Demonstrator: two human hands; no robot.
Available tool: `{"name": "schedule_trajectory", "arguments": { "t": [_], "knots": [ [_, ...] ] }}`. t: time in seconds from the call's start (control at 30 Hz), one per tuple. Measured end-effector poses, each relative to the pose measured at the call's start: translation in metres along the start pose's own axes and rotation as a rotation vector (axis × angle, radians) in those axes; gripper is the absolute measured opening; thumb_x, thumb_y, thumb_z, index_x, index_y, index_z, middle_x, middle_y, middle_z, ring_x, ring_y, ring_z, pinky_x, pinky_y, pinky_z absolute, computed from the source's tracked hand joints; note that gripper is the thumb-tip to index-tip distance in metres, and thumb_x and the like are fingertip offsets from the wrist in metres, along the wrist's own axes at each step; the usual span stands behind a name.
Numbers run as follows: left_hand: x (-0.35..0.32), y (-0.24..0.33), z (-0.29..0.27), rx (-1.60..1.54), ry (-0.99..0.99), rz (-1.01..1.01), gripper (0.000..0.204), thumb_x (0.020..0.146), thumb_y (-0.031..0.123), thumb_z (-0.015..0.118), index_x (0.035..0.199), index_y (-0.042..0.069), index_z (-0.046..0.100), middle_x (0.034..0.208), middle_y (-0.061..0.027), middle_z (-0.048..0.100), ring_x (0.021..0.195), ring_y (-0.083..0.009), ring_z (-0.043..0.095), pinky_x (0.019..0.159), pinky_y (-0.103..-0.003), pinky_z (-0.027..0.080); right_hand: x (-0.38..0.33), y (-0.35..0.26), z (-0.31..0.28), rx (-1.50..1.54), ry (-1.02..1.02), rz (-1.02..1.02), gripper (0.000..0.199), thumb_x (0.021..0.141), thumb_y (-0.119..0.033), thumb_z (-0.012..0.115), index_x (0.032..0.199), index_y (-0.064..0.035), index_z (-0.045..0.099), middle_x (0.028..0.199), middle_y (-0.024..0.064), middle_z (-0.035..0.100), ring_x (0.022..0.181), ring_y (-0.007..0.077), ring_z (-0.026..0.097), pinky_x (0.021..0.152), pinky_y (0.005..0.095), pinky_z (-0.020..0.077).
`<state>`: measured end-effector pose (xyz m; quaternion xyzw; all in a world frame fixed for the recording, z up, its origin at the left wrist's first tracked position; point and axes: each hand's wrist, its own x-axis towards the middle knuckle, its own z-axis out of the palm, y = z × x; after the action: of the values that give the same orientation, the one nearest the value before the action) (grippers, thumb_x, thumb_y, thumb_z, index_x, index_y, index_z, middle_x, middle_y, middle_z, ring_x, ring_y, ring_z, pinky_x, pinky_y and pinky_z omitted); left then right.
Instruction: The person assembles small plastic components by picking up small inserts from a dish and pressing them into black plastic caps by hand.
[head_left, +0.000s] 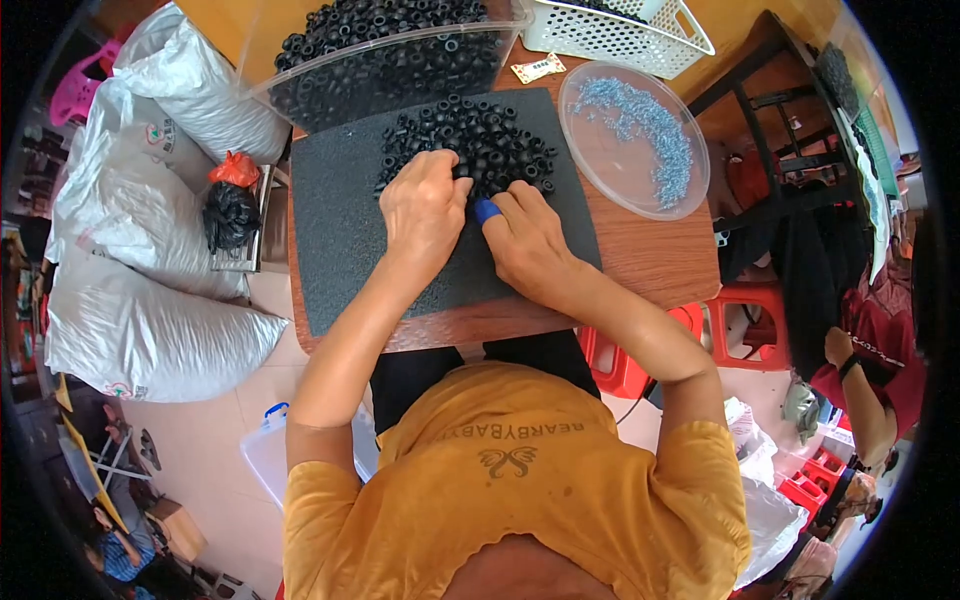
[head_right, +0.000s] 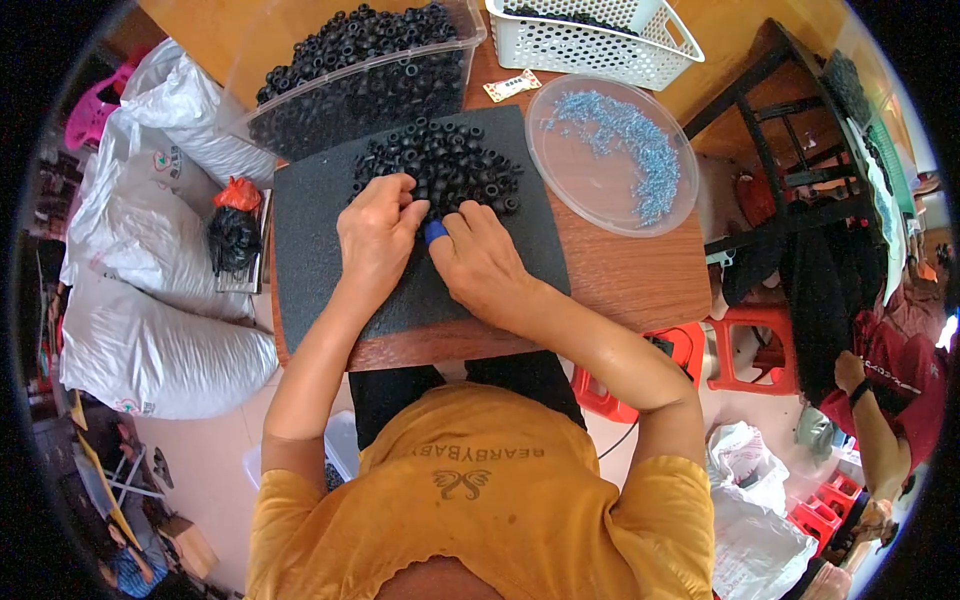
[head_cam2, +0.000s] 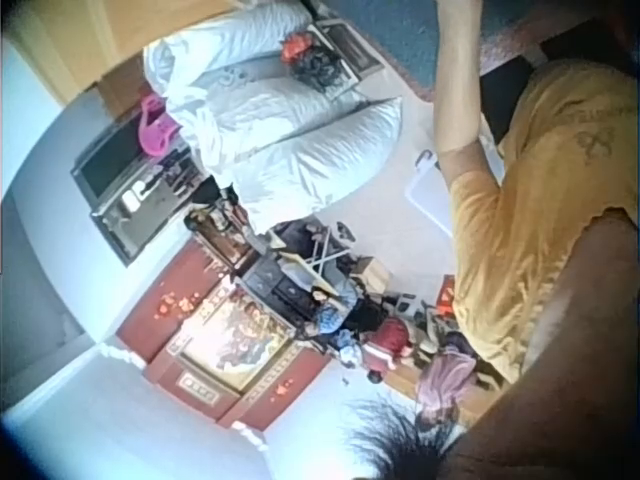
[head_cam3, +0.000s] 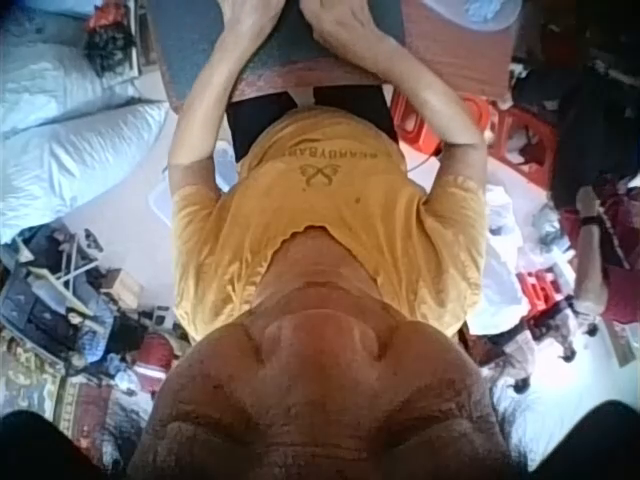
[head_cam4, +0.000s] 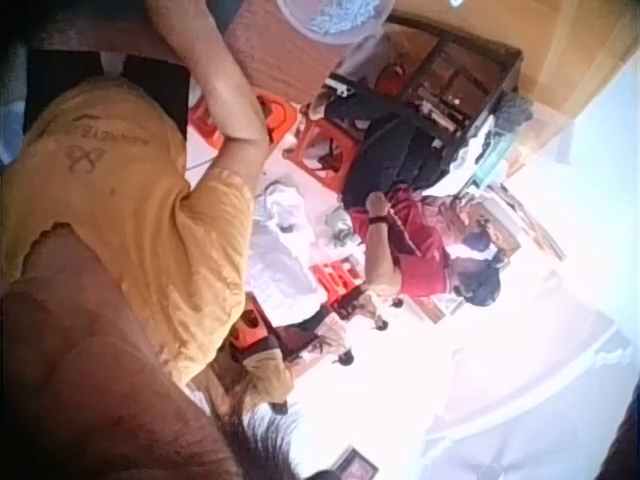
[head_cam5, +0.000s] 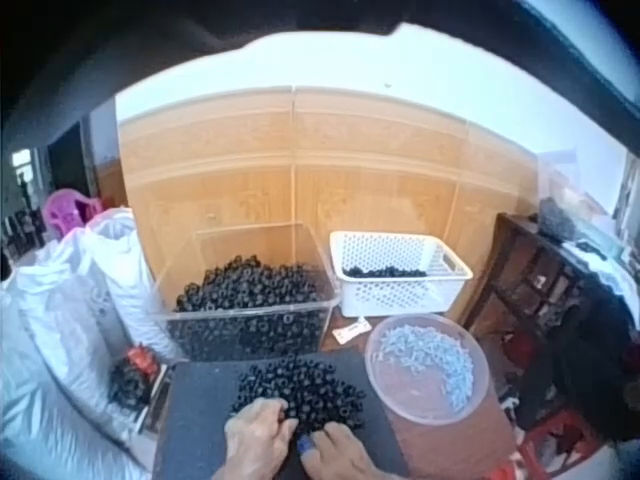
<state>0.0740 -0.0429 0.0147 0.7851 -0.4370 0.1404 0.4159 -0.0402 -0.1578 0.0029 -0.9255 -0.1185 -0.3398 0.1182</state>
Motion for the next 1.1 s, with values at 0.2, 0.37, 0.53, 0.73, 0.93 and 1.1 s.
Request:
{"name": "schedule_trajectory", "arguments": {
  "t": [0.2,0.37,0.53,0.73,0.93,1.1],
  "knots": [
    [0.009,-0.003,0.014,0.124,-0.028,0.062,0.023,0.067,0.005,0.079,0.078,0.001,0.058,0.074,-0.0160,0.062,0.068,-0.0322,0.064,0.060,-0.041,0.051,-0.010,-0.005,-0.011,0.074,0.051,0.131,0.015,0.064,0.005,0.060,0.074,-0.0003,0.051,0.079,0.0164,0.051,0.075,0.0326,0.050,0.066,0.0422,0.0425],
    [0.012,-0.006,0.017,0.162,-0.081,-0.005,0.015,0.075,0.008,0.072,0.084,0.002,0.061,0.079,-0.0143,0.065,0.074,-0.0320,0.065,0.065,-0.041,0.051,-0.012,-0.011,-0.013,0.113,0.082,0.193,0.015,0.068,0.006,0.063,0.078,0.0013,0.053,0.078,0.0162,0.052,0.074,0.0333,0.050,0.064,0.0423,0.0434],
    [0.011,-0.002,0.009,0.106,0.020,0.108,0.013,0.073,-0.001,0.069,0.081,0.001,0.060,0.075,-0.0135,0.064,0.067,-0.0306,0.064,0.058,-0.042,0.051,-0.010,-0.014,-0.021,0.132,0.123,0.234,0.018,0.069,0.006,0.067,0.080,0.0004,0.053,0.079,0.0163,0.054,0.072,0.0341,0.051,0.062,0.0433,0.0432],
    [-0.023,0.008,-0.027,-0.356,-0.113,-0.327,0.014,0.076,-0.002,0.068,0.088,0.002,0.064,0.076,-0.0117,0.061,0.068,-0.0283,0.062,0.059,-0.035,0.050,-0.011,-0.018,-0.034,0.270,0.133,0.467,0.020,0.074,0.001,0.074,0.090,-0.0020,0.063,0.080,0.0110,0.058,0.067,0.0275,0.055,0.057,0.0348,0.0435],
    [-0.058,0.022,-0.023,0.143,-0.184,0.311,0.025,0.073,-0.003,0.062,0.097,0.000,0.062,0.086,-0.0136,0.059,0.076,-0.0308,0.061,0.064,-0.038,0.051,-0.008,-0.025,-0.027,0.322,0.145,0.553,0.019,0.073,0.001,0.072,0.083,-0.0027,0.057,0.073,0.0130,0.054,0.071,0.0350,0.053,0.059,0.0445,0.0412],
    [-0.051,0.016,-0.025,0.074,-0.151,0.315,0.027,0.066,-0.002,0.062,0.094,0.000,0.063,0.081,-0.0118,0.054,0.078,-0.0270,0.059,0.062,-0.033,0.052,-0.009,-0.027,-0.028,0.351,0.161,0.568,0.017,0.075,-0.001,0.072,0.085,-0.0029,0.058,0.072,0.0133,0.053,0.068,0.0337,0.052,0.058,0.0431,0.0408]
  ]
}}
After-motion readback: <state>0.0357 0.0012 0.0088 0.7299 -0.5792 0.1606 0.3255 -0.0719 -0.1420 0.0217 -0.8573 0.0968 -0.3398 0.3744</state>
